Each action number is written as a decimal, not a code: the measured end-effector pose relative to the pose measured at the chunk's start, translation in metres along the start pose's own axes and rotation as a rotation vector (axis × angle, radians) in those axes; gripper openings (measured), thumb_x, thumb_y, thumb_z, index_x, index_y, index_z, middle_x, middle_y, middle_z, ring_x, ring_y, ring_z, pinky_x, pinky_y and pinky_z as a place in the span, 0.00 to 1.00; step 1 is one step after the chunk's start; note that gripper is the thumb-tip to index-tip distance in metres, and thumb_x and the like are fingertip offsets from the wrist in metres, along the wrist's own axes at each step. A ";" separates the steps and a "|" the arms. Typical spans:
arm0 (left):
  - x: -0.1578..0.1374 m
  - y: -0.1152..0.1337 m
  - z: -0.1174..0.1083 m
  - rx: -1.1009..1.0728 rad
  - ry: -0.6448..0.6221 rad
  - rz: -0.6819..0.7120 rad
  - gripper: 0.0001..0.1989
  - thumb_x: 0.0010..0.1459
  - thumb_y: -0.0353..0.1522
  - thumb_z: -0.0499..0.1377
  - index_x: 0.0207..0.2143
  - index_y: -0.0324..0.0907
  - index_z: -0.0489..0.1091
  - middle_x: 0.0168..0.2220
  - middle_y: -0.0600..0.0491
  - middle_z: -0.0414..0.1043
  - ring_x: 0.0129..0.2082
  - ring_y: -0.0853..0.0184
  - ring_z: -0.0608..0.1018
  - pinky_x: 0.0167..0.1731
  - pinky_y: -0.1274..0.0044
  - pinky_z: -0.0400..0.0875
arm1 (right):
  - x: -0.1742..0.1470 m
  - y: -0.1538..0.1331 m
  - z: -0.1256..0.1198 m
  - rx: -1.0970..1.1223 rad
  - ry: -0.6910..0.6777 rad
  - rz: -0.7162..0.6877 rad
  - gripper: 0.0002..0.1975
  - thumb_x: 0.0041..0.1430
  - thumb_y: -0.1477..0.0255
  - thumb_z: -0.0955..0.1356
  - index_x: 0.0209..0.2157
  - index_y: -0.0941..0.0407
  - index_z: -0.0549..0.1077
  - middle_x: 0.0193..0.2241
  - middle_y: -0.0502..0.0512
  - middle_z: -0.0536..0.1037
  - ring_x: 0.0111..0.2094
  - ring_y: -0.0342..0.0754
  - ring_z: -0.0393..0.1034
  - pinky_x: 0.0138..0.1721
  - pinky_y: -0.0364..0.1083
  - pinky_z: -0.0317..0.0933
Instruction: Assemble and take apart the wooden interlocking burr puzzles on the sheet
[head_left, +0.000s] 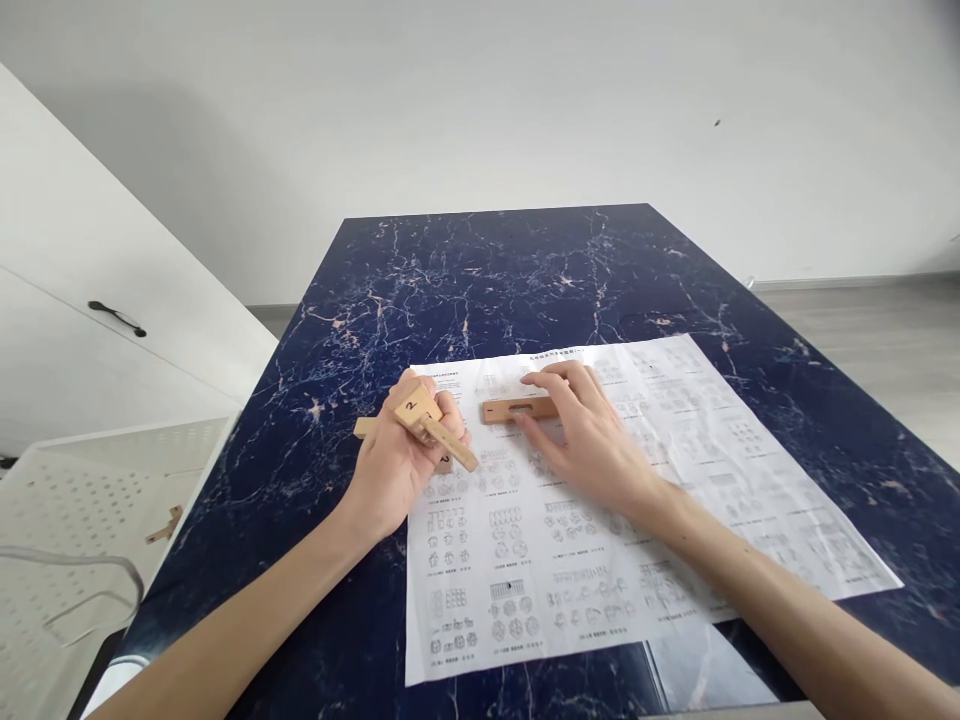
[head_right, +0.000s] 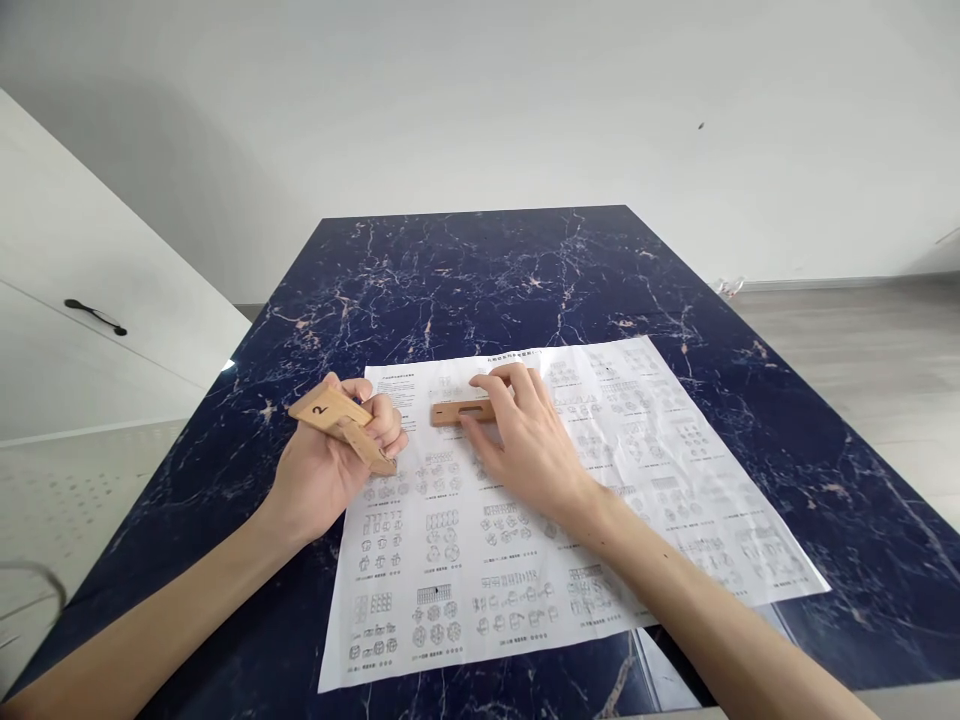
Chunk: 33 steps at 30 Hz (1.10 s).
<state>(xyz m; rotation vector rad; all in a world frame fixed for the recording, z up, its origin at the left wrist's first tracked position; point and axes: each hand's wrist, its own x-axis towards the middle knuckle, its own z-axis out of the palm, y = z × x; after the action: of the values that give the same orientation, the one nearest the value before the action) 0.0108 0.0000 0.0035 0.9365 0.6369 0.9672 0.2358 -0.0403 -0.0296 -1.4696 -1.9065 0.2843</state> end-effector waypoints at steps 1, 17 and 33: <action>0.000 0.000 0.000 0.008 0.005 -0.008 0.20 0.71 0.49 0.60 0.33 0.46 0.63 0.24 0.60 0.58 0.23 0.69 0.61 0.28 0.74 0.66 | -0.001 0.002 0.002 -0.026 -0.014 -0.002 0.13 0.74 0.67 0.67 0.56 0.55 0.71 0.55 0.68 0.72 0.54 0.63 0.68 0.52 0.62 0.68; -0.020 -0.003 0.002 0.468 -0.133 0.024 0.19 0.76 0.52 0.51 0.43 0.47 0.59 0.24 0.63 0.57 0.24 0.69 0.60 0.31 0.73 0.56 | 0.001 0.006 -0.003 0.077 -0.156 0.082 0.09 0.72 0.64 0.71 0.47 0.53 0.73 0.47 0.59 0.78 0.47 0.58 0.73 0.47 0.56 0.70; -0.018 -0.003 0.001 0.521 -0.142 0.035 0.21 0.75 0.54 0.52 0.42 0.47 0.61 0.25 0.63 0.56 0.25 0.69 0.58 0.32 0.72 0.57 | 0.003 -0.002 -0.005 0.164 -0.168 0.053 0.17 0.76 0.63 0.64 0.31 0.53 0.66 0.35 0.55 0.71 0.33 0.49 0.65 0.34 0.50 0.59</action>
<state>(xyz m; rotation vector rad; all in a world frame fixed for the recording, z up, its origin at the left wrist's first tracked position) 0.0052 -0.0172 0.0022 1.4666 0.7691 0.7667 0.2376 -0.0391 -0.0236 -1.4253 -1.9258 0.5912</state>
